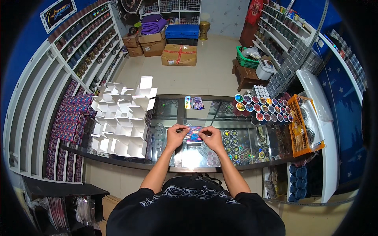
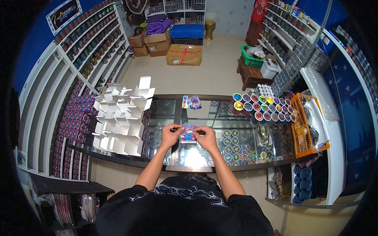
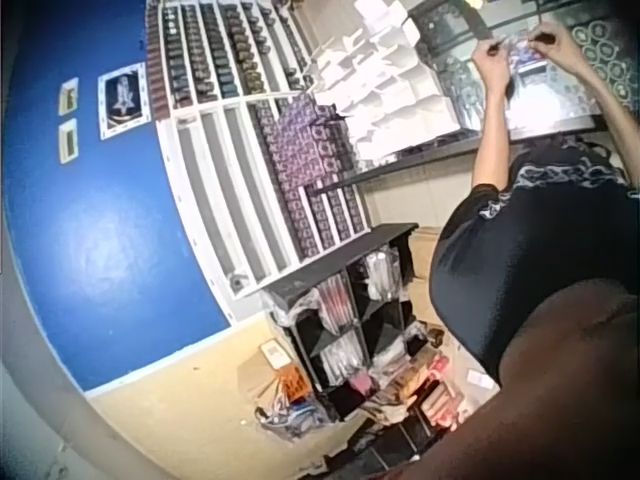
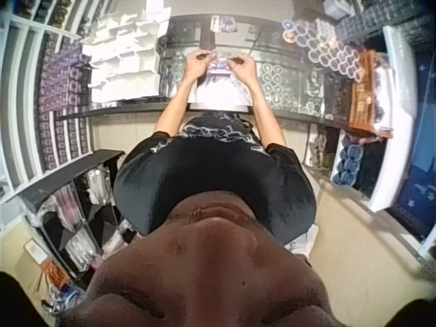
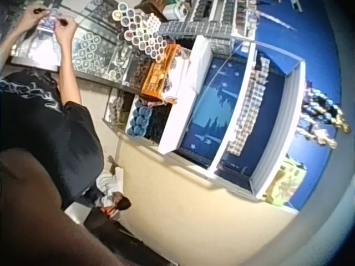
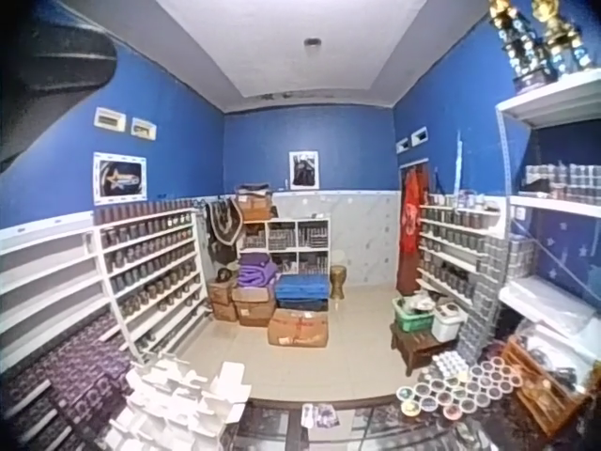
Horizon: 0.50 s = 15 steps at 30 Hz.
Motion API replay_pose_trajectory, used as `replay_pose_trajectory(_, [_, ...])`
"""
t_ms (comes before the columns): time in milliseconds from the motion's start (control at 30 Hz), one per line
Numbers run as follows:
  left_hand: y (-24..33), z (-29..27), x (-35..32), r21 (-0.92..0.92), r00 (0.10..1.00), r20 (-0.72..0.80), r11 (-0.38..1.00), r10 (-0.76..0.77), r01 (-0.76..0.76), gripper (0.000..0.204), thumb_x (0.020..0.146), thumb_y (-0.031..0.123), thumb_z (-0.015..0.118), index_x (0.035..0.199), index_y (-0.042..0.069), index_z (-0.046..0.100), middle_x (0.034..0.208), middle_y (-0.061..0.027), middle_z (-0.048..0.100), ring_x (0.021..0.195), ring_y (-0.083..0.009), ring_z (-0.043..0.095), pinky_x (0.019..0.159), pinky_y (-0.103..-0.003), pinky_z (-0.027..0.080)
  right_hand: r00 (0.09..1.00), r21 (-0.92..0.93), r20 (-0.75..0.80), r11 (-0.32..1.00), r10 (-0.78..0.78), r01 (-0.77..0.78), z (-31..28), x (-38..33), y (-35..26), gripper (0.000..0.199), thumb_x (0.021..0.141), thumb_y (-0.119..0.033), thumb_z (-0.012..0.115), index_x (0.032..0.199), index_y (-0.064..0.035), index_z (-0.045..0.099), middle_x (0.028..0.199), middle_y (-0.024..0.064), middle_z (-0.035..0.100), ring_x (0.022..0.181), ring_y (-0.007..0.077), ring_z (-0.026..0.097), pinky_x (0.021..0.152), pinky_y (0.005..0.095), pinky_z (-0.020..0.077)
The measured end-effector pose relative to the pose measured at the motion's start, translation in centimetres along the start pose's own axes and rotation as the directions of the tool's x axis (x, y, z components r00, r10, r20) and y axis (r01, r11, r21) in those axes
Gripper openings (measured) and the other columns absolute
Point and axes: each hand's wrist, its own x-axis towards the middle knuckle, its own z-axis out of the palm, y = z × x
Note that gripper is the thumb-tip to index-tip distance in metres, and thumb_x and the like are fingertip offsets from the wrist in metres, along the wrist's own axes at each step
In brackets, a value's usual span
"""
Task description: Assembling and folding small cardboard boxes for toys and placing items inside them.
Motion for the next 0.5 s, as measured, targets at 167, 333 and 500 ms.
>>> replay_pose_trajectory(167, [1.4,-0.8,-0.4,0.182,0.984,0.086,0.969,0.155,-0.169,0.024,0.073,0.013,0.078,0.094,0.002,0.073,0.085,-0.0096,0.066,0.076,-0.0166,0.063,0.068,-0.026,0.049,0.990,-0.131,0.095,0.985,-0.101,0.113,-1.0,-1.0,-0.5,0.026,0.075,-0.013,0.074,0.100,-0.0040,0.071,0.103,0.0119,0.067,0.093,0.0223,0.066,0.080,0.0315,0.0516])
replay_pose_trajectory(333, [2.2,-1.1,-1.0,0.157,0.981,0.151,0.976,0.124,-0.148,0.034,0.071,0.012,0.078,0.102,0.002,0.069,0.092,-0.0104,0.065,0.084,-0.0193,0.063,0.075,-0.029,0.050,0.993,-0.172,0.104,0.982,-0.054,0.071,-1.1,-1.5,-1.5,0.030,0.074,-0.014,0.075,0.103,-0.0076,0.071,0.109,0.0124,0.064,0.100,0.0259,0.062,0.082,0.0336,0.0493])
replay_pose_trajectory(500, [2.4,-0.7,-1.8,0.203,0.969,0.096,0.949,0.227,-0.242,0.027,0.073,0.011,0.076,0.098,0.003,0.069,0.091,-0.0102,0.065,0.087,-0.0234,0.062,0.079,-0.032,0.049,0.981,-0.258,0.042,0.947,-0.189,0.193,-0.9,-1.8,-1.6,0.024,0.072,-0.012,0.075,0.096,-0.0082,0.072,0.106,0.0126,0.063,0.104,0.0313,0.058,0.086,0.0366,0.0469])
